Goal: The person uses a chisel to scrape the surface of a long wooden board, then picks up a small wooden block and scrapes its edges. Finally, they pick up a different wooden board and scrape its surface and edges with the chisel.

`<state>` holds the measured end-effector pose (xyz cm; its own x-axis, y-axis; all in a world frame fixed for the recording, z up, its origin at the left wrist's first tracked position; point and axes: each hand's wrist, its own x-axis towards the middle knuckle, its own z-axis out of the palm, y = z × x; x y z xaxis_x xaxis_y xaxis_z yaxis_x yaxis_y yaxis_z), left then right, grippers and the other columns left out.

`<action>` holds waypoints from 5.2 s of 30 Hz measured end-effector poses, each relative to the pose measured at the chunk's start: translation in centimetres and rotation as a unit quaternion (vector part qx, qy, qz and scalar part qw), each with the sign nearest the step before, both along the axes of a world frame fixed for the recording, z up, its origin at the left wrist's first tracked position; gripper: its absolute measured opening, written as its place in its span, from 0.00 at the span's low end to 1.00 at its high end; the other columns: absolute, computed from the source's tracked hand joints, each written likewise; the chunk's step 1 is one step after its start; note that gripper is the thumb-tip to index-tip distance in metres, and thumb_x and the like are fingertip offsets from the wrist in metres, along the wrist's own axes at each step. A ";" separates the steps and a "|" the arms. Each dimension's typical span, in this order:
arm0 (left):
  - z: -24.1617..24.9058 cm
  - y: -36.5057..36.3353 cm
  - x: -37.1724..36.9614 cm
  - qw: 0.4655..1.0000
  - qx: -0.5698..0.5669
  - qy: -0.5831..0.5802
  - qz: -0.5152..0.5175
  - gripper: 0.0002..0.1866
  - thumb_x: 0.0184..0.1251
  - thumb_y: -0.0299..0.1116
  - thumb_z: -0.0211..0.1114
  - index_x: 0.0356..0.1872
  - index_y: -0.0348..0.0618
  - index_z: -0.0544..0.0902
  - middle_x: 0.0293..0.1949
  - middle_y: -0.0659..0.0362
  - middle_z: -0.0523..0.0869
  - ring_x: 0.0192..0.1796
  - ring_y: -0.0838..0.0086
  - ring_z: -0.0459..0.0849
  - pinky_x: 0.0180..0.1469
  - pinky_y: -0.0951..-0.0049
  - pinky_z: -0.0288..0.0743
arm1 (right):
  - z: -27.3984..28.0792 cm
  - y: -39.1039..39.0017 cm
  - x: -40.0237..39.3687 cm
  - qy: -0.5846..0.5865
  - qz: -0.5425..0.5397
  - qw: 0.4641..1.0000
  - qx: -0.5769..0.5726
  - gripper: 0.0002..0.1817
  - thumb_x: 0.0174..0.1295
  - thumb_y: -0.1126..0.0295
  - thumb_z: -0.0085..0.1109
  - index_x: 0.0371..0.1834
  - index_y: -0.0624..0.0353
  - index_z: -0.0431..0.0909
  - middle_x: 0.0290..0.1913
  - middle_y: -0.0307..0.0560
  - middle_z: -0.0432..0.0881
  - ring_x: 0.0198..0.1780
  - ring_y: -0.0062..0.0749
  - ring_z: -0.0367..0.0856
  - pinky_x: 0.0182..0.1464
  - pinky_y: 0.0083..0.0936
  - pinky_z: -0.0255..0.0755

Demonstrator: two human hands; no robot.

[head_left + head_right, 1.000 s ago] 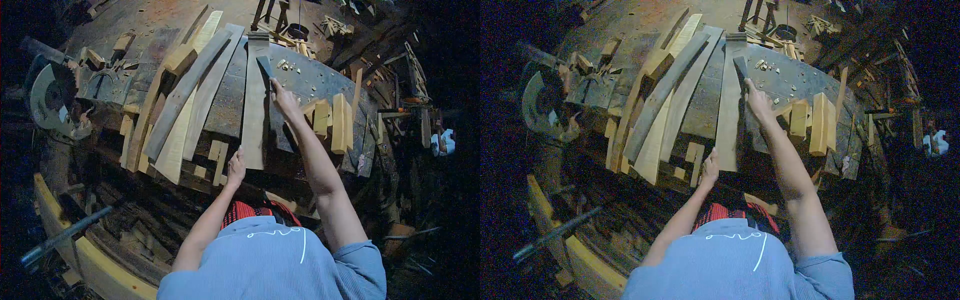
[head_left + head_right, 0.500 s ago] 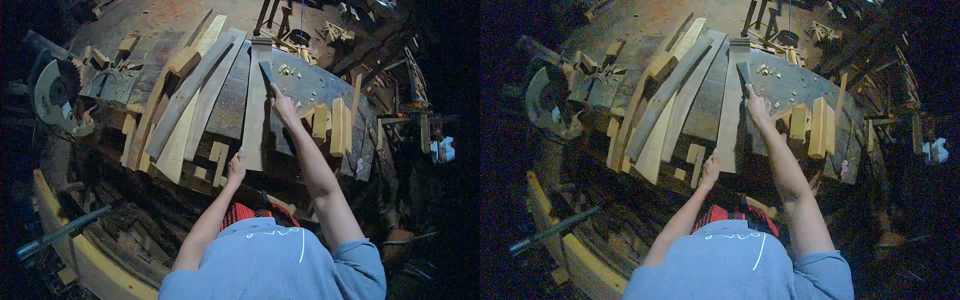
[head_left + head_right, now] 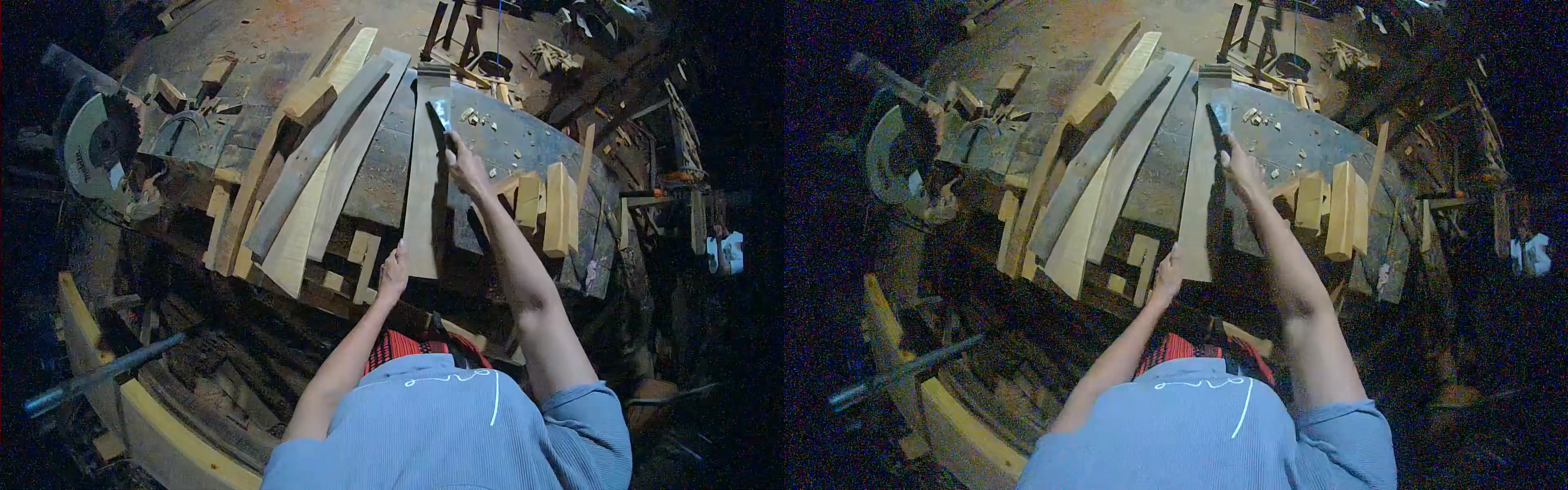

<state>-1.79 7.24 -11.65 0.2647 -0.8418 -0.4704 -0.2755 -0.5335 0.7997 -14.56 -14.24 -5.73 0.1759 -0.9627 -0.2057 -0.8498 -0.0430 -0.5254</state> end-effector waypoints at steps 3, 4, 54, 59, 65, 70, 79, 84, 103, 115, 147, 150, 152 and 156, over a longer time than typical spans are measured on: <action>-1.5 0.0 -0.3 0.999 -0.012 0.046 0.016 0.36 0.63 0.59 0.32 0.48 0.32 0.71 0.46 0.37 0.73 0.54 0.48 0.68 0.54 0.61 0.62 | 2.1 4.5 -2.1 -0.014 0.032 0.999 0.016 0.25 0.59 0.63 0.44 0.62 0.45 0.55 0.49 0.65 0.70 0.50 0.57 0.69 0.50 0.40 0.63; -0.8 -0.5 0.0 0.994 0.068 0.082 -0.009 0.38 0.62 0.61 0.33 0.52 0.32 0.69 0.50 0.38 0.71 0.58 0.51 0.66 0.57 0.64 0.60 | 2.7 6.9 -2.8 -0.038 0.052 0.998 0.002 0.25 0.60 0.64 0.44 0.62 0.45 0.55 0.50 0.64 0.70 0.51 0.56 0.69 0.51 0.39 0.63; 1.0 1.3 -3.0 0.707 -0.001 0.696 0.128 0.31 0.63 0.58 0.36 0.56 0.43 0.64 0.54 0.56 0.71 0.56 0.65 0.70 0.57 0.60 0.65 | 10.9 27.1 -6.4 0.124 0.122 0.977 0.125 0.33 0.55 0.66 0.50 0.64 0.32 0.48 0.26 0.58 0.73 0.29 0.55 0.75 0.33 0.45 0.70; 1.2 1.5 -2.8 0.728 0.012 0.677 0.109 0.33 0.62 0.59 0.36 0.57 0.43 0.63 0.53 0.55 0.71 0.55 0.65 0.71 0.57 0.61 0.65 | 8.6 23.8 -5.3 0.097 0.107 0.986 0.086 0.30 0.55 0.69 0.50 0.62 0.38 0.54 0.30 0.60 0.75 0.33 0.54 0.75 0.36 0.44 0.68; -3.6 2.0 -3.5 0.771 0.025 0.626 0.117 0.37 0.59 0.63 0.39 0.58 0.42 0.61 0.55 0.54 0.69 0.56 0.65 0.69 0.56 0.62 0.66 | 8.8 23.5 -5.3 0.126 0.110 0.979 0.113 0.31 0.55 0.70 0.50 0.62 0.40 0.52 0.31 0.61 0.75 0.34 0.56 0.74 0.36 0.45 0.68; 0.3 1.7 -3.3 0.797 0.001 0.589 0.131 0.33 0.62 0.58 0.43 0.56 0.39 0.64 0.53 0.56 0.72 0.54 0.68 0.71 0.56 0.67 0.65 | 7.9 23.4 -6.0 0.113 0.125 0.981 0.094 0.34 0.55 0.65 0.50 0.64 0.31 0.47 0.26 0.60 0.73 0.30 0.56 0.75 0.33 0.48 0.70; -3.6 2.0 -3.5 0.835 -0.015 0.540 0.101 0.30 0.62 0.54 0.46 0.54 0.38 0.66 0.50 0.56 0.74 0.52 0.71 0.73 0.56 0.69 0.65 | 6.0 18.0 -3.5 0.081 0.107 0.988 0.071 0.29 0.56 0.70 0.48 0.62 0.39 0.53 0.30 0.62 0.76 0.34 0.57 0.75 0.35 0.45 0.68; -6.8 2.3 -4.5 0.865 -0.036 0.485 0.125 0.30 0.62 0.55 0.45 0.54 0.38 0.66 0.51 0.56 0.73 0.52 0.71 0.72 0.56 0.70 0.63 | 7.3 19.0 -3.7 0.117 0.104 0.981 0.110 0.29 0.56 0.70 0.47 0.62 0.39 0.52 0.31 0.62 0.76 0.35 0.57 0.75 0.35 0.47 0.67; -3.2 2.2 -3.1 0.865 0.001 0.494 0.084 0.43 0.59 0.59 0.48 0.61 0.27 0.50 0.61 0.49 0.59 0.64 0.68 0.54 0.65 0.73 0.43 | 5.5 14.5 -2.1 0.117 0.073 0.985 0.106 0.30 0.57 0.67 0.46 0.63 0.36 0.49 0.29 0.62 0.76 0.33 0.58 0.75 0.35 0.48 0.68; -4.9 2.6 -3.2 0.896 0.040 0.435 0.082 0.52 0.55 0.64 0.47 0.60 0.21 0.43 0.62 0.43 0.54 0.65 0.64 0.52 0.64 0.73 0.44 | 5.3 14.3 -2.0 0.116 0.069 0.985 0.107 0.31 0.57 0.67 0.45 0.63 0.34 0.47 0.33 0.63 0.76 0.39 0.58 0.74 0.38 0.47 0.68; -5.7 3.3 -2.2 0.975 0.083 0.200 -0.042 0.50 0.54 0.69 0.39 0.55 0.20 0.58 0.55 0.34 0.64 0.62 0.53 0.60 0.62 0.70 0.52 | 3.9 8.9 -0.5 0.124 0.052 0.989 0.067 0.28 0.59 0.61 0.45 0.62 0.34 0.50 0.35 0.67 0.75 0.40 0.60 0.74 0.39 0.46 0.69; -7.2 3.4 -1.8 0.972 0.081 0.201 -0.090 0.50 0.54 0.69 0.38 0.58 0.23 0.55 0.55 0.33 0.63 0.58 0.52 0.66 0.59 0.67 0.57 | 3.1 7.7 -0.6 0.116 0.042 0.990 0.067 0.27 0.59 0.61 0.45 0.62 0.35 0.50 0.34 0.66 0.76 0.39 0.61 0.74 0.40 0.46 0.69; -8.2 3.7 -1.8 0.971 0.001 0.214 -0.106 0.48 0.55 0.68 0.38 0.56 0.24 0.59 0.50 0.33 0.68 0.52 0.53 0.70 0.55 0.67 0.60 | 2.7 5.7 0.0 0.132 0.060 0.987 0.068 0.27 0.59 0.60 0.44 0.62 0.36 0.50 0.34 0.65 0.76 0.38 0.60 0.75 0.41 0.47 0.68; -4.8 2.4 -1.1 0.960 0.010 0.265 -0.094 0.41 0.59 0.64 0.38 0.44 0.25 0.71 0.32 0.37 0.75 0.33 0.58 0.74 0.43 0.65 0.65 | 1.1 3.5 0.6 0.120 0.066 0.990 0.031 0.27 0.59 0.61 0.44 0.62 0.38 0.49 0.34 0.63 0.77 0.37 0.58 0.75 0.41 0.47 0.68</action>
<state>-2.84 9.68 -16.44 -0.1721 -0.8406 -0.5135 0.0749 -0.5310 0.8441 -13.93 -10.70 -4.62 0.2377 -0.9188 -0.3151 -0.9398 -0.1356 -0.3136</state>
